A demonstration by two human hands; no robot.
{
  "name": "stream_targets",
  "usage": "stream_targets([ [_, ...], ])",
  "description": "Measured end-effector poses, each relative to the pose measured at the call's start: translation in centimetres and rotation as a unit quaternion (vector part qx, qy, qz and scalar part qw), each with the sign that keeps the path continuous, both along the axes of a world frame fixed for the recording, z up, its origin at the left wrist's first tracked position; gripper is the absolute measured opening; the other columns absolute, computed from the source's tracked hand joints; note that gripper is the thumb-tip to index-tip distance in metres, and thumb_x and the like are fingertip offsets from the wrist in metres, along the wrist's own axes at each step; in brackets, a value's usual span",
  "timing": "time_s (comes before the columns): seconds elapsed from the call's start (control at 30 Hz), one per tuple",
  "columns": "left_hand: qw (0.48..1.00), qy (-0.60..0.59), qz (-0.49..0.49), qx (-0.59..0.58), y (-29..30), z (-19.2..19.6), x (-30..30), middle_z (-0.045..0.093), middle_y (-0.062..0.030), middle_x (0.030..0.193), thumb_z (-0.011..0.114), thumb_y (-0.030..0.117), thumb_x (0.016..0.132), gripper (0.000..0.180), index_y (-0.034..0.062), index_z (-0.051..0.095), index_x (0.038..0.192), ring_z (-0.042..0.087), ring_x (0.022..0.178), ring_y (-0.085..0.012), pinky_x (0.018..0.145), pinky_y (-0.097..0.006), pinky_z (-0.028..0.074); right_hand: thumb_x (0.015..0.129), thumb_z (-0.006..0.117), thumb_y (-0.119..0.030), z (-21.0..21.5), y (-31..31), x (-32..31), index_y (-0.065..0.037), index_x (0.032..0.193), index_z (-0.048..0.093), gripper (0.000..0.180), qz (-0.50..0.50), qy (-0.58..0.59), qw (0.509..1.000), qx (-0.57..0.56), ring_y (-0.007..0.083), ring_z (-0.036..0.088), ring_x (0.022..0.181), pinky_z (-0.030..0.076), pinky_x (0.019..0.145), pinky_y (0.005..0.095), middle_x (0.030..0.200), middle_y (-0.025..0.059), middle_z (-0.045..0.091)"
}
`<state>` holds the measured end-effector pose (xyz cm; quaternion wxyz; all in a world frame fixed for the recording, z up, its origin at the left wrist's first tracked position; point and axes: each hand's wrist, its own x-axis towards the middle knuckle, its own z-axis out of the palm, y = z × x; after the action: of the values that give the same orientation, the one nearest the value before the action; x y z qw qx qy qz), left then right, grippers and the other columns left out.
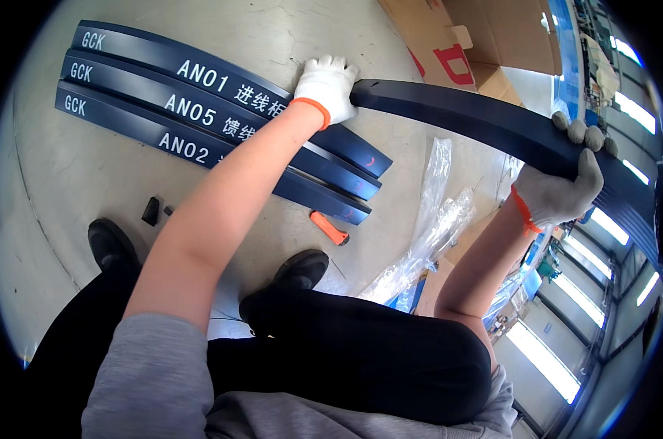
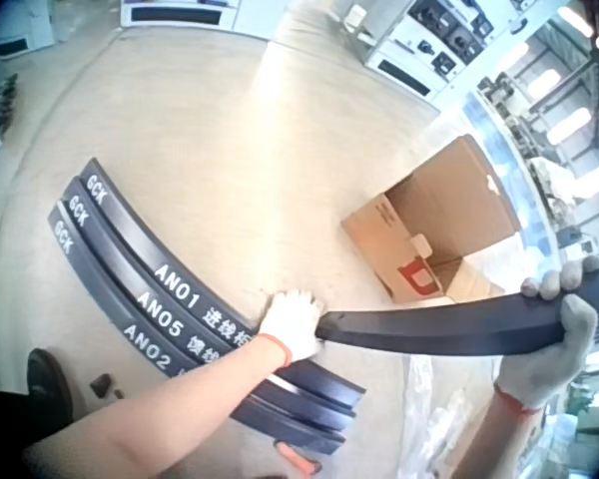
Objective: The person sits on the floor and assembles several long, dark blue metal sign pieces. They insert small black plastic end caps into the ends of the signs and stack the completed pieces on the floor.
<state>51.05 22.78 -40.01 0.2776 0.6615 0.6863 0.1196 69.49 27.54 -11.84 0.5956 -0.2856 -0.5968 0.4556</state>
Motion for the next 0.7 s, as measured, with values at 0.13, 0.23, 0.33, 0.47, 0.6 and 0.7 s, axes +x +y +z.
stream_targets([
  [0.13, 0.998, 0.032, -0.045, -0.004, 0.8, -0.3, 0.0, 0.07, -0.0135, 0.132, 0.086, 0.042, 0.083, 0.056, 0.0097, 0.073, 0.127, 0.064, 0.131, -0.0313, 0.11, -0.044, 0.05, 0.089, 0.056, 0.001, 0.2, -0.3, -0.9, -0.013, 0.13, 0.055, 0.043, 0.011, 0.015, 1.0, -0.019, 0.0203, 0.064, 0.098, 0.057, 0.102, 0.0462, 0.105, 0.0026, 0.058],
  [0.23, 0.999, 0.025, -0.028, 0.019, 0.3, -1.1, 1.1, 0.073, -0.0148, 0.126, 0.086, 0.037, 0.085, 0.049, 0.0063, 0.074, 0.122, 0.067, 0.125, -0.0318, 0.107, -0.043, 0.053, 0.088, 0.056, 0.003, 0.4, 0.1, -0.7, -0.011, 0.128, 0.055, 0.043, 0.024, 0.017, 0.999, -0.017, 0.0195, 0.067, 0.098, 0.059, 0.101, 0.0446, 0.108, 0.0035, 0.06],
  [0.33, 1.0, 0.0, 0.012, 0.005, -0.1, -1.0, 2.3, 0.075, -0.016, 0.12, 0.084, 0.028, 0.085, 0.041, 0.0049, 0.076, 0.117, 0.071, 0.118, -0.0329, 0.104, -0.043, 0.056, 0.092, 0.056, -0.001, -0.7, -0.7, -2.3, -0.011, 0.126, 0.058, 0.036, -0.105, -0.055, 0.992, 0.044, 0.019, 0.067, 0.096, 0.058, 0.101, 0.0433, 0.104, 0.0038, 0.064],
  [0.47, 0.999, -0.015, 0.028, -0.009, 0.1, -1.2, 2.8, 0.076, -0.0177, 0.119, 0.085, 0.027, 0.084, 0.038, 0.0032, 0.077, 0.113, 0.072, 0.116, -0.0348, 0.103, -0.043, 0.057, 0.1, 0.06, 0.004, -2.6, 0.2, -1.0, -0.005, 0.122, 0.06, 0.024, -0.049, -0.071, 0.991, 0.102, 0.0167, 0.07, 0.093, 0.063, 0.097, 0.0392, 0.101, 0.0072, 0.066],
  [0.6, 1.0, -0.009, 0.028, 0.007, 0.0, -1.6, 2.9, 0.075, -0.0174, 0.121, 0.088, 0.032, 0.083, 0.045, 0.0028, 0.076, 0.114, 0.07, 0.119, -0.0346, 0.106, -0.043, 0.056, 0.1, 0.063, 0.001, -2.8, -0.2, -0.5, -0.005, 0.12, 0.06, 0.022, -0.174, -0.053, 0.982, 0.045, 0.0162, 0.07, 0.088, 0.064, 0.094, 0.037, 0.094, 0.0066, 0.067],
  [0.7, 0.997, 0.05, 0.031, 0.053, -0.2, -1.7, 3.0, 0.077, -0.0133, 0.116, 0.082, 0.024, 0.086, 0.029, 0.0078, 0.079, 0.11, 0.073, 0.114, -0.0313, 0.097, -0.043, 0.059, 0.095, 0.063, -0.002, -2.6, -0.8, 0.9, -0.008, 0.126, 0.057, 0.031, -0.181, 0.019, 0.983, -0.02, 0.0158, 0.068, 0.088, 0.063, 0.094, 0.0357, 0.096, 0.0037, 0.065],
])
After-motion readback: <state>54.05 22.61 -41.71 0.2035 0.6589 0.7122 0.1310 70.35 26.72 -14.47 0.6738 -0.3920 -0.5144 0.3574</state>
